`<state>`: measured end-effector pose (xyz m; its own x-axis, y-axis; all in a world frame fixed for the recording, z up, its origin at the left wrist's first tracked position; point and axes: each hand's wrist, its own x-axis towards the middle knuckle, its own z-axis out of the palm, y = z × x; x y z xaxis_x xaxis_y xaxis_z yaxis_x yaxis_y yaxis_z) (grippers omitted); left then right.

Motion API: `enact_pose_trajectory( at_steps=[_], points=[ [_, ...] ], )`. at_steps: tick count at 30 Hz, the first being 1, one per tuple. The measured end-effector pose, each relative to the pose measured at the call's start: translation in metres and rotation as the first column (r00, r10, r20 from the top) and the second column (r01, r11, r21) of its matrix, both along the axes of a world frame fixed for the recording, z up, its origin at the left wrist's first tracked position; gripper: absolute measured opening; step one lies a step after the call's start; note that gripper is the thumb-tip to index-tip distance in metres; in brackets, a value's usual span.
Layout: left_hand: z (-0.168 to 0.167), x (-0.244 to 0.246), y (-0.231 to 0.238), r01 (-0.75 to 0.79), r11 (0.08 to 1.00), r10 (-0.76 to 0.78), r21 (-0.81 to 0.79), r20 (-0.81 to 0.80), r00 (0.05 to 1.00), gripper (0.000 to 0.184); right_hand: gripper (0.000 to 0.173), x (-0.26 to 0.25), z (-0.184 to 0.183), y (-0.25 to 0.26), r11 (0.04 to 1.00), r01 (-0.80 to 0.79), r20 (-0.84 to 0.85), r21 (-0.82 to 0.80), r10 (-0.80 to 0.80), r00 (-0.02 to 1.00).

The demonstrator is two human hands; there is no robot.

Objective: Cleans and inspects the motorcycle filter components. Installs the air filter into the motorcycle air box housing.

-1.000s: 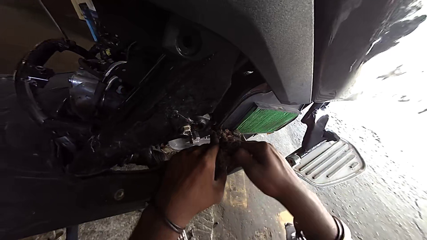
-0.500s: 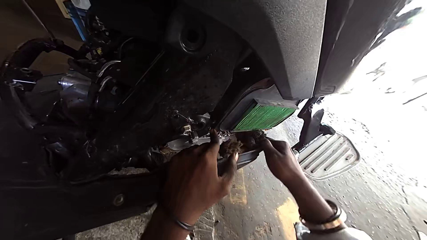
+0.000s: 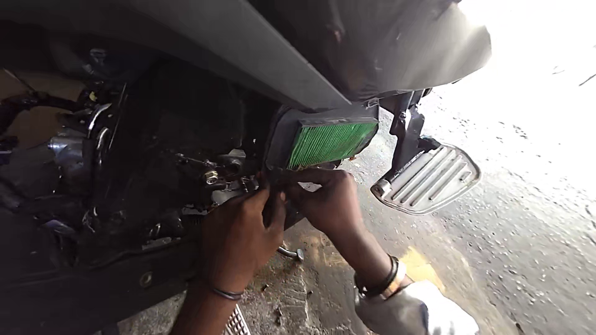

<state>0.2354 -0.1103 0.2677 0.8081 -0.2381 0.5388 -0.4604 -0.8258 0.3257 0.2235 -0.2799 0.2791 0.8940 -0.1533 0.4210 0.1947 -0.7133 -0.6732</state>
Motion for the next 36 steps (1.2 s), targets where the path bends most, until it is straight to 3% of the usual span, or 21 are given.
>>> enact_pose_trajectory(
  at_steps=[3, 7, 9, 13, 17, 24, 28, 30, 32, 34, 36],
  points=[
    [-0.003, 0.001, 0.0, 0.001, 1.0, -0.002, 0.021, 0.043, 0.999, 0.046, 0.005, -0.007, 0.002, 0.0, 1.0, -0.019, -0.039, -0.017, 0.018, 0.999],
    [-0.007, 0.001, 0.002, 0.004, 1.0, -0.005, 0.014, 0.064, 0.998, 0.051, 0.023, -0.002, -0.012, -0.002, 0.984, -0.005, 0.003, -0.179, 0.005, 1.0],
    [-0.008, 0.004, 0.002, 0.007, 1.0, -0.007, 0.009, 0.069, 0.998, 0.052, 0.034, -0.002, -0.009, 0.003, 0.963, 0.021, -0.054, -0.268, -0.037, 0.998],
    [-0.01, 0.004, 0.004, 0.014, 1.0, -0.014, 0.012, 0.056, 0.998, 0.051, 0.046, -0.011, -0.001, 0.012, 0.96, 0.018, -0.171, -0.278, -0.068, 0.983],
    [-0.009, 0.005, 0.006, 0.025, 1.0, -0.026, 0.014, 0.057, 0.998, 0.053, 0.045, -0.009, -0.006, 0.005, 0.949, 0.09, -0.159, -0.301, -0.143, 0.977],
    [-0.007, 0.003, 0.007, 0.024, 0.999, -0.025, 0.029, 0.036, 0.999, 0.055, 0.045, -0.009, -0.007, -0.011, 0.991, 0.132, -0.227, -0.014, -0.132, 0.965],
    [-0.007, 0.002, 0.008, 0.015, 1.0, -0.015, 0.021, 0.025, 1.0, 0.053, 0.037, -0.003, -0.009, -0.009, 0.943, 0.263, -0.259, 0.203, -0.207, 0.943],
    [-0.01, 0.003, 0.007, 0.005, 1.0, -0.006, 0.016, 0.042, 0.999, 0.053, 0.031, 0.007, -0.022, -0.02, 0.869, 0.365, -0.242, 0.335, -0.295, 0.924],
    [-0.012, 0.002, 0.008, 0.0, 1.0, -0.001, 0.023, 0.064, 0.998, 0.053, 0.029, 0.012, -0.043, -0.022, 0.698, 0.384, -0.194, 0.605, -0.338, 0.921],
    [-0.011, 0.001, 0.008, -0.003, 0.999, 0.0, 0.038, 0.07, 0.998, 0.055, 0.033, 0.013, -0.062, -0.018, 0.373, 0.299, -0.201, 0.878, -0.28, 0.939],
    [-0.007, 0.0, 0.007, 0.0, 0.999, -0.004, 0.053, 0.075, 0.997, 0.055, 0.033, 0.021, -0.079, -0.021, 0.029, 0.19, -0.176, 0.981, -0.257, 0.95]
  ],
)
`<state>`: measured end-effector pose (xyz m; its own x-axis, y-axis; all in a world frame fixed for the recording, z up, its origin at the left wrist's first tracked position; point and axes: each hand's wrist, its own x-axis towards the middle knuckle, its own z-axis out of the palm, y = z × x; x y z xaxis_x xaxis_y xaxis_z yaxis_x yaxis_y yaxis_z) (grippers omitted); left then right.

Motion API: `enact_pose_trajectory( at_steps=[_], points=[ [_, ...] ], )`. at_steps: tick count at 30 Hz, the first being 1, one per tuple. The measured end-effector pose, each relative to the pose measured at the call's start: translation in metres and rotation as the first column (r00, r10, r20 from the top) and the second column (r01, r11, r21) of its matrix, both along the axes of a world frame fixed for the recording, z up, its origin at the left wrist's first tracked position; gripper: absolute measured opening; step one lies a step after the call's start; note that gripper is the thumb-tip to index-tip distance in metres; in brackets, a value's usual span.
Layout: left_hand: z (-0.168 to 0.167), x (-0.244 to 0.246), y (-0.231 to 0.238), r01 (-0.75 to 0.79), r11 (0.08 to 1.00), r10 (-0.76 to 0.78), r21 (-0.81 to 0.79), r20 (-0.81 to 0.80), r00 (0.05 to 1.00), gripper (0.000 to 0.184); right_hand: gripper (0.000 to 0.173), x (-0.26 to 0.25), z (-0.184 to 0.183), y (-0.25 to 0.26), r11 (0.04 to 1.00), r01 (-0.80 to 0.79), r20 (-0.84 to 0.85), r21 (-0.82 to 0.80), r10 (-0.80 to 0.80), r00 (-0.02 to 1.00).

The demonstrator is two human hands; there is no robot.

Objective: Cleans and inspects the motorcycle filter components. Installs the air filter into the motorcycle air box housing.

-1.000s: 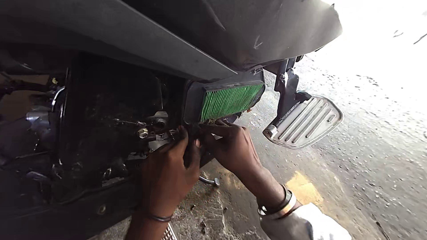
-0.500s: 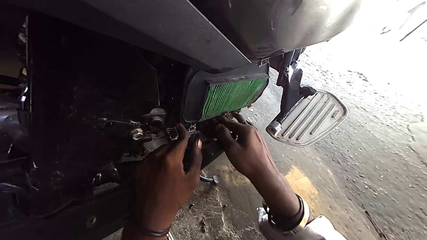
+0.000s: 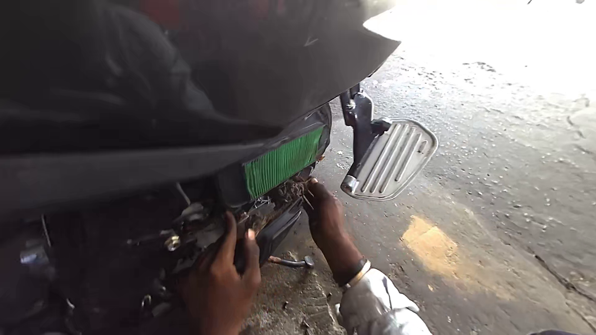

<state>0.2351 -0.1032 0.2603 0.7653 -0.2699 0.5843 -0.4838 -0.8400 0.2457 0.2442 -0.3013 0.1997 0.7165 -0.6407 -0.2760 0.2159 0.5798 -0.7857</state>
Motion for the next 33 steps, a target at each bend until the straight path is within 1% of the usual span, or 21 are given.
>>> enact_pose_trajectory(
  at_steps=[1, 2, 3, 5, 8, 10, 11, 13, 14, 16, 17, 18, 20, 22, 24, 26, 27, 28, 30, 31, 33],
  points=[
    [0.001, 0.0, 0.0, 0.005, 1.0, -0.005, 0.013, 0.013, 1.0, 0.054, 0.031, 0.004, -0.005, -0.002, 0.994, 0.012, 0.046, 0.111, -0.017, 0.999],
    [0.002, 0.0, 0.0, 0.01, 1.0, -0.011, 0.028, 0.024, 1.0, 0.053, 0.027, 0.007, -0.008, -0.001, 0.985, 0.014, 0.088, 0.174, -0.03, 0.996],
    [0.003, -0.001, 0.0, 0.015, 0.999, -0.016, 0.04, 0.024, 1.0, 0.053, 0.025, 0.007, -0.007, 0.001, 0.977, -0.022, 0.149, 0.213, -0.011, 0.989],
    [0.004, -0.002, -0.001, 0.028, 0.998, -0.028, 0.05, 0.01, 1.0, 0.051, 0.028, 0.001, -0.002, 0.003, 0.969, -0.112, 0.265, 0.22, 0.052, 0.963],
    [0.008, -0.002, -0.002, 0.048, 0.997, -0.047, 0.056, -0.019, 0.999, 0.048, 0.039, 0.003, 0.007, 0.005, 0.953, -0.244, 0.384, 0.18, 0.16, 0.909],
    [0.005, -0.002, -0.002, 0.063, 0.997, -0.062, 0.04, -0.027, 0.998, 0.048, 0.037, 0.005, 0.007, 0.011, 0.936, -0.304, 0.366, 0.175, 0.225, 0.903],
    [0.004, 0.0, -0.002, 0.084, 0.996, -0.083, 0.025, -0.016, 0.996, 0.047, 0.035, 0.003, 0.006, 0.017, 0.932, -0.312, 0.313, 0.185, 0.245, 0.918],
    [0.003, 0.003, -0.004, 0.142, 0.99, -0.142, -0.018, -0.008, 0.99, 0.046, 0.031, -0.003, 0.002, 0.03, 0.931, -0.287, 0.219, 0.225, 0.238, 0.946],
    [0.003, 0.003, -0.004, 0.151, 0.988, -0.152, -0.024, -0.008, 0.988, 0.044, 0.029, -0.007, -0.003, 0.035, 0.925, -0.281, 0.207, 0.257, 0.232, 0.951],
    [0.003, 0.004, -0.008, 0.105, 0.994, -0.105, 0.018, 0.053, 0.993, 0.045, 0.027, -0.013, -0.011, 0.039, 0.892, -0.315, 0.225, 0.325, 0.25, 0.942],
    [0.004, 0.005, -0.011, 0.075, 0.996, -0.077, 0.044, 0.055, 0.996, 0.049, 0.027, -0.014, -0.015, 0.039, 0.874, -0.357, 0.24, 0.331, 0.288, 0.927],
    [0.007, 0.004, -0.014, 0.043, 0.998, -0.043, 0.045, 0.011, 0.999, 0.05, 0.03, -0.015, -0.018, 0.038, 0.853, -0.431, 0.257, 0.295, 0.364, 0.895],
    [0.02, 0.005, -0.018, 0.005, 1.0, -0.003, 0.014, -0.174, 0.985, 0.048, 0.037, -0.02, -0.021, 0.029, 0.759, -0.637, 0.29, 0.136, 0.584, 0.758],
    [0.035, 0.01, -0.019, 0.056, 0.995, -0.081, -0.078, -0.365, 0.927, 0.038, 0.038, -0.023, -0.022, 0.017, 0.649, -0.761, 0.279, -0.005, 0.732, 0.622],
    [0.051, 0.011, -0.022, 0.038, 0.99, -0.098, -0.139, -0.46, 0.882, 0.027, 0.039, -0.031, -0.023, 0.011, 0.571, -0.82, 0.263, -0.029, 0.796, 0.545],
    [0.067, 0.01, -0.036, 0.011, 0.983, -0.103, -0.184, -0.499, 0.86, 0.022, 0.034, -0.034, -0.028, 0.011, 0.526, -0.85, 0.318, 0.003, 0.805, 0.5],
    [0.072, 0.01, -0.046, 0.02, 0.977, -0.122, -0.21, -0.486, 0.865, 0.019, 0.03, -0.032, -0.028, 0.012, 0.541, -0.841, 0.369, 0.003, 0.781, 0.503],
    [0.075, 0.01, -0.057, 0.036, 0.973, -0.139, -0.226, -0.46, 0.877, 0.016, 0.027, -0.028, -0.026, 0.015, 0.594, -0.804, 0.412, 0.01, 0.73, 0.545],
    [0.077, 0.009, -0.08, 0.079, 0.972, -0.165, -0.222, -0.398, 0.902, 0.011, 0.029, -0.022, -0.012, 0.01, 0.712, -0.698, 0.454, 0.074, 0.599, 0.659],
    [0.078, 0.008, -0.089, 0.111, 0.976, -0.178, -0.188, -0.394, 0.902, 0.012, 0.03, -0.02, -0.004, 0.004, 0.764, -0.632, 0.444, 0.13, 0.525, 0.727],
    [0.081, 0.006, -0.101, 0.177, 0.984, -0.159, 0.008, -0.407, 0.899, 0.025, 0.033, -0.017, 0.007, -0.005, 0.853, -0.429, 0.342, 0.298, 0.324, 0.882]
  ],
)
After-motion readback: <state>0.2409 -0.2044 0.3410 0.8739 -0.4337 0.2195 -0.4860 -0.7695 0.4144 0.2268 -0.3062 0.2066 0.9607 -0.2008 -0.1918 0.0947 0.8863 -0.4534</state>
